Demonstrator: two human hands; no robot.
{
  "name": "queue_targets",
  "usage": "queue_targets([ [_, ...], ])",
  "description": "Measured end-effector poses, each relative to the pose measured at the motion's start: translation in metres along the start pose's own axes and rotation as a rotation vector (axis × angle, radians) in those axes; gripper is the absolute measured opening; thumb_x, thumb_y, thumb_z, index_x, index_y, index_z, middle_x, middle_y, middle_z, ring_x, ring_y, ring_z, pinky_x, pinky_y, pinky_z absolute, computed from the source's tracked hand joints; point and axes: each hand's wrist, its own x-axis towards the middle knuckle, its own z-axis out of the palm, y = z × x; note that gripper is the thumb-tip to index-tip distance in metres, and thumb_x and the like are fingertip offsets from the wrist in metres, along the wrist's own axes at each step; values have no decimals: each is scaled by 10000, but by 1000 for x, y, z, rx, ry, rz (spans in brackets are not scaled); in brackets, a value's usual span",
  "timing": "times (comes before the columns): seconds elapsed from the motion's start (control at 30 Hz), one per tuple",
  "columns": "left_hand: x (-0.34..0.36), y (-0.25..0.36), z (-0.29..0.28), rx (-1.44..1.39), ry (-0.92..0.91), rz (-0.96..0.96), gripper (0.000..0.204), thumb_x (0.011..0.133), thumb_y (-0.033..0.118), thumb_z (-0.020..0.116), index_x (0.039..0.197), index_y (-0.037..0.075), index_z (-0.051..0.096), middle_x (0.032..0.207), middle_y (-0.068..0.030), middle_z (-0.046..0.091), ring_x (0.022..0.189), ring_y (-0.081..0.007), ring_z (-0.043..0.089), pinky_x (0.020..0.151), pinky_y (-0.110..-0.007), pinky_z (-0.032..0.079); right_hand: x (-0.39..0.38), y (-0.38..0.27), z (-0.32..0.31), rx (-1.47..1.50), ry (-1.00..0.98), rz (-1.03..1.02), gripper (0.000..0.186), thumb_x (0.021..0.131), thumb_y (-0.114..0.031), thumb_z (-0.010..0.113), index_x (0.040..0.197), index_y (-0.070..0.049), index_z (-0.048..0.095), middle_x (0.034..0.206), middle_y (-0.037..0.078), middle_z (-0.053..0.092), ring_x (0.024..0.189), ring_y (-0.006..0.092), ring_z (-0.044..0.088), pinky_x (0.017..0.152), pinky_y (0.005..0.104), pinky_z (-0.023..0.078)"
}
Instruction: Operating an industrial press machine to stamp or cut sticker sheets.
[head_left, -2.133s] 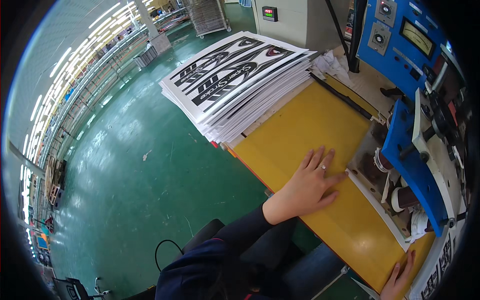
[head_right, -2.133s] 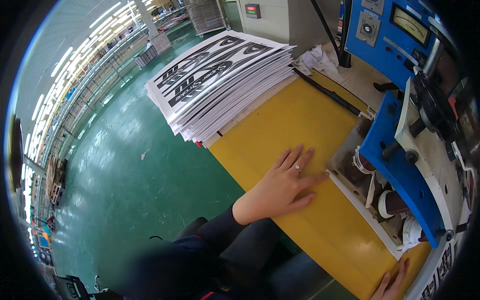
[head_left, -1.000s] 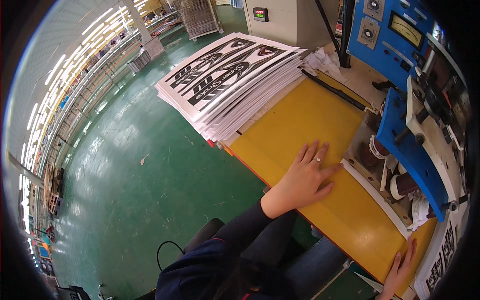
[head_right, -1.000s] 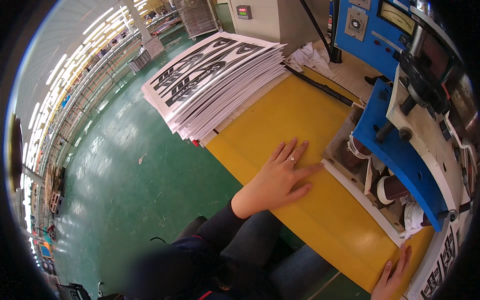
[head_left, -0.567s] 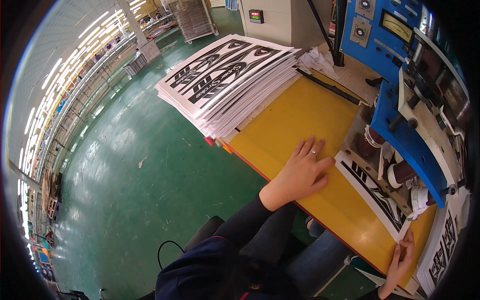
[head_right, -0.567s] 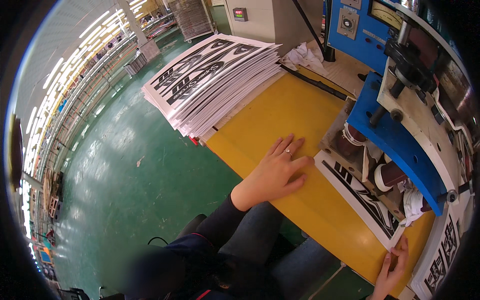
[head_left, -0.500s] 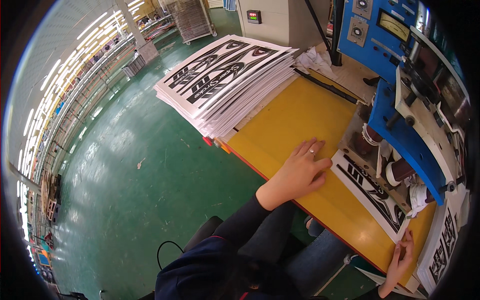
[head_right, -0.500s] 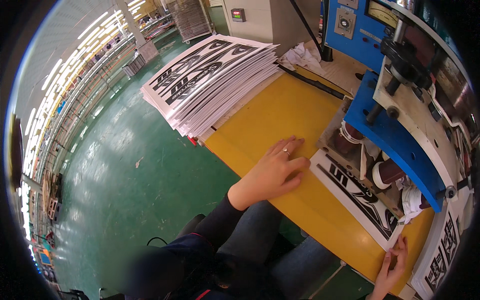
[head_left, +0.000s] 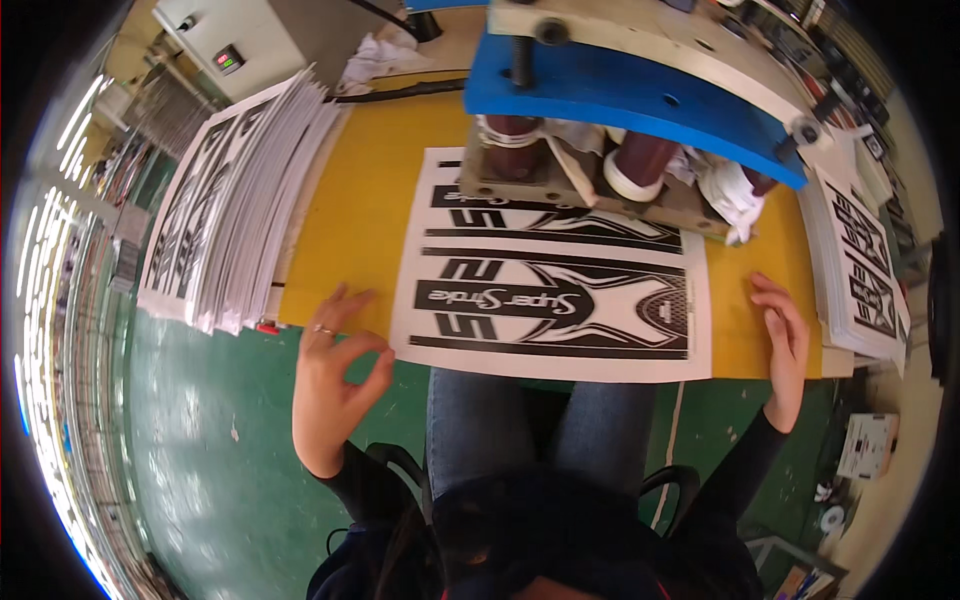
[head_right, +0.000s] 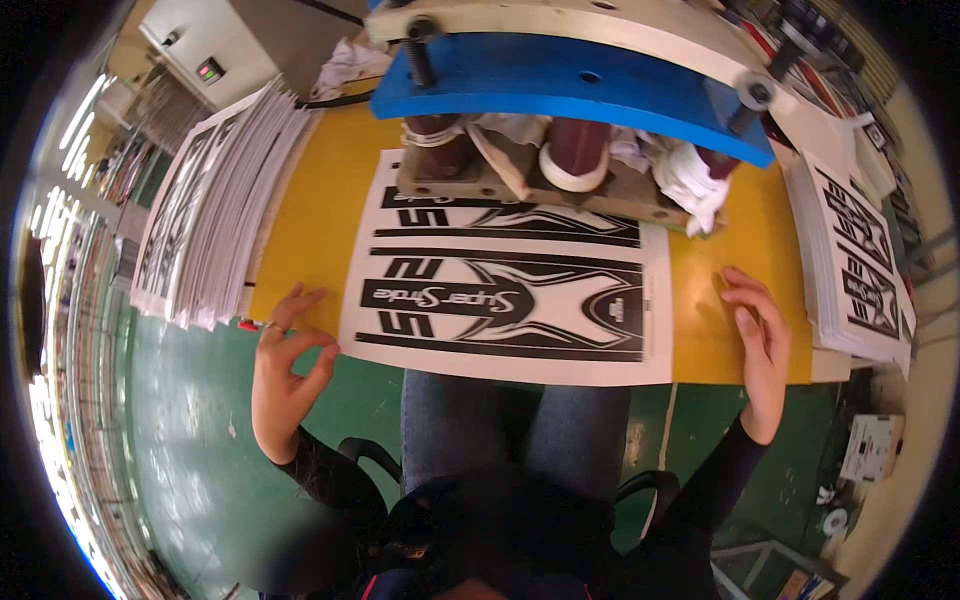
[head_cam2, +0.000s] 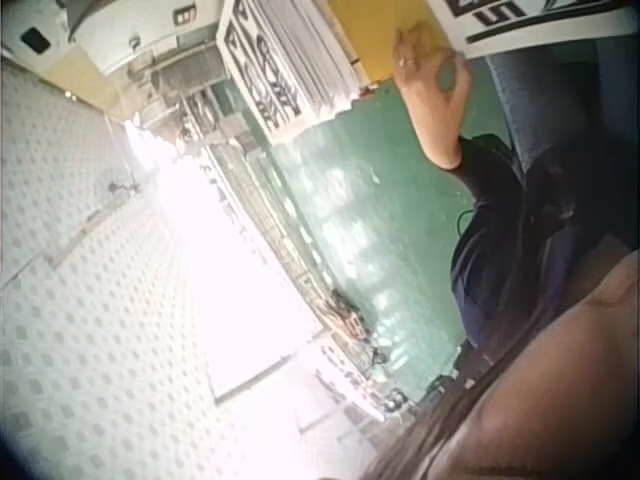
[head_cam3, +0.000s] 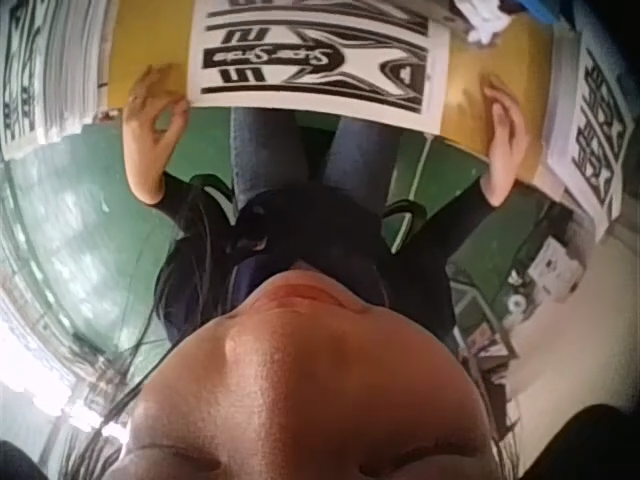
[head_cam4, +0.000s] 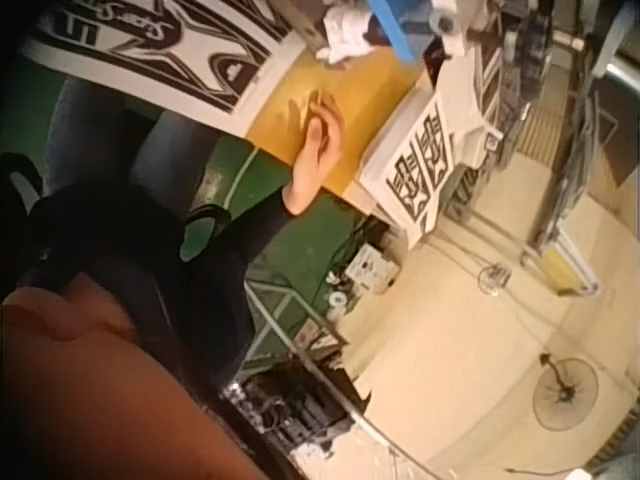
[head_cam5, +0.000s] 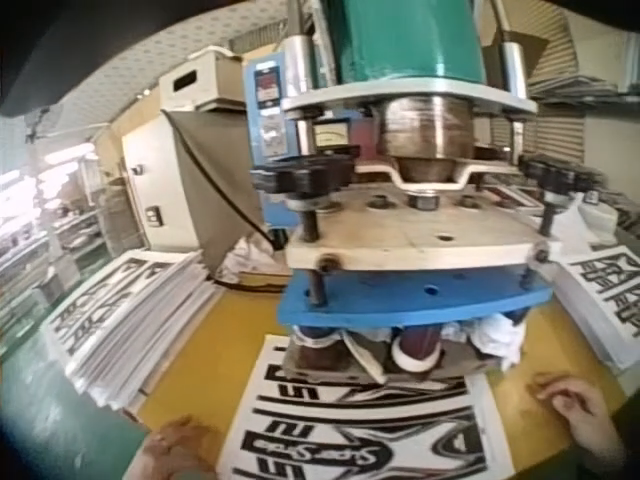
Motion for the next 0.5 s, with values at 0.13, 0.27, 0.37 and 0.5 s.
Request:
queue_targets([
  [0.13, 14, 25, 17, -88, -18, 64, 458, 721, 166, 845, 1157, 119, 714, 1412, -162, 588, 1365, -430, 503, 1108, -527, 425, -2, -2, 2, 8, -36, -9, 176, 996, -42, 537, 1086, 18, 675, 1339, 165, 645, 1314, 272, 561, 1144, 365, 365],
  [0.27, 13, 25, 8, 86, -75, 171, 485, 741, 118, 798, 1215, 98, 702, 1221, -122, 665, 1174, -321, 626, 950, -470, 512, -4, 10, -1, -9, -62, -52, 182, 1028, -97, 544, 1103, 15, 666, 1334, 178, 646, 1342, 294, 544, 1157, 390, 352],
  [0.37, 7, 21, -43, -128, -130, 259, 384, 742, 104, 781, 1123, 80, 735, 1050, -103, 715, 976, -303, 692, 833, -438, 532, -13, 17, -13, -23, -54, -60, 208, 1044, -139, 532, 1111, 14, 657, 1347, 184, 640, 1356, 310, 534, 1168, 409, 342],
  [0.5, 2, 25, -116, -82, 356, 129, 306, 788, 121, 785, 1086, 63, 745, 942, -72, 772, 911, -206, 739, 832, -323, 559, -14, 17, -13, -14, -55, -44, 226, 1055, -163, 520, 1112, 14, 651, 1377, 199, 619, 1358, 313, 535, 1165, 416, 353],
])
